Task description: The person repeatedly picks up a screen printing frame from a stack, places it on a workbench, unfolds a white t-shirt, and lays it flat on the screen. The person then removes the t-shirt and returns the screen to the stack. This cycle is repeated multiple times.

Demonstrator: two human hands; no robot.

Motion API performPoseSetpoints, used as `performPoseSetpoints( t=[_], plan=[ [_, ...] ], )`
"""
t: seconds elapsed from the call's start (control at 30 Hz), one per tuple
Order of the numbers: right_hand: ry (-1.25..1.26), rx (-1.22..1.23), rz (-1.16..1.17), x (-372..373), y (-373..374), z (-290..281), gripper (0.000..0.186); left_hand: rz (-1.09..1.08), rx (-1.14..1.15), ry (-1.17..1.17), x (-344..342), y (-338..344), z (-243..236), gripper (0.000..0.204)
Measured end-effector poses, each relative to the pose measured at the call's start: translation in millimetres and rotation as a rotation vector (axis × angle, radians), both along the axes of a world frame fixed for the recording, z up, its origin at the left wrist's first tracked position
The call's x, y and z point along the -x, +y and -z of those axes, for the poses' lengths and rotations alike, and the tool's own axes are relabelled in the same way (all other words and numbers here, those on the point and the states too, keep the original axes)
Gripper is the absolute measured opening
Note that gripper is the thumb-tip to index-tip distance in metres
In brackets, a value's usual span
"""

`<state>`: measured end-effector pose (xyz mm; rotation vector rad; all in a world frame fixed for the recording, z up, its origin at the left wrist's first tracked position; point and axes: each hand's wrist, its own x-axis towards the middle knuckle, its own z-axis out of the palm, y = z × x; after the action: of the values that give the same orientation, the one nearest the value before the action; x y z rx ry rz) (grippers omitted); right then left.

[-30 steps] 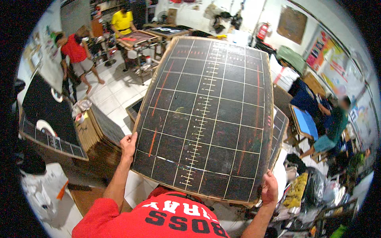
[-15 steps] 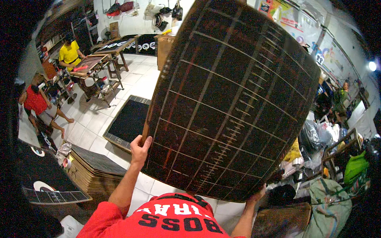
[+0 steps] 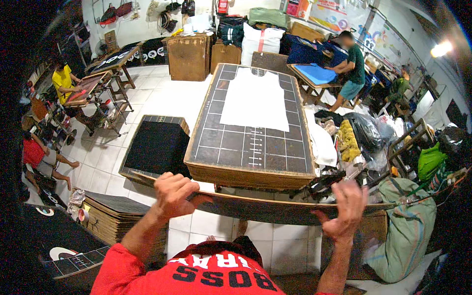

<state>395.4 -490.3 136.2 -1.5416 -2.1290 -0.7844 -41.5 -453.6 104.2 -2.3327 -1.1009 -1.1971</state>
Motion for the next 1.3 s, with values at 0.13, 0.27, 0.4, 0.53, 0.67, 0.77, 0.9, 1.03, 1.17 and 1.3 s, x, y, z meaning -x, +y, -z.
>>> performPoseSetpoints(
  t=[0.13,0.27,0.4,0.53,0.67,0.77,0.9,1.03,1.17,1.3],
  plan=[
    [0.391,0.168,-0.276,31.6,-12.8,74.4,0.03,0.011,-0.003,0.276,25.1,-2.1,-44.6,0.035],
    [0.923,0.27,-0.189,95.5,-21.4,128.5,0.023,-0.238,-0.231,0.178,45.8,-1.6,-87.6,0.034],
    [1.136,0.258,-0.155,118.9,-7.7,129.3,0.018,-0.515,-0.276,-0.327,93.0,4.4,-57.8,0.059],
    [1.46,0.179,-0.267,93.8,20.9,123.5,0.015,-0.683,-0.022,-0.705,166.1,15.5,75.3,0.059],
    [1.733,0.203,-0.244,81.6,67.0,132.5,0.024,-0.328,0.455,-1.25,201.4,-0.5,195.2,0.06],
    [1.869,0.173,-0.253,82.3,120.2,134.7,0.024,-0.176,0.53,-1.374,216.0,3.0,221.5,0.035],
    [1.793,0.14,-0.221,93.9,199.3,140.5,0.021,-0.426,0.51,-1.273,229.3,52.4,203.8,0.035],
    [1.669,0.239,-0.225,79.4,275.8,154.9,0.027,-0.44,0.603,-1.411,207.7,107.8,183.4,0.046],
    [1.699,0.311,-0.162,44.3,333.7,180.1,0.032,-0.468,0.629,-1.353,167.4,172.4,172.5,0.059],
    [1.636,0.429,0.046,7.7,375.4,195.5,0.037,-0.587,0.817,-1.225,153.7,220.6,172.7,0.055]
  ],
)
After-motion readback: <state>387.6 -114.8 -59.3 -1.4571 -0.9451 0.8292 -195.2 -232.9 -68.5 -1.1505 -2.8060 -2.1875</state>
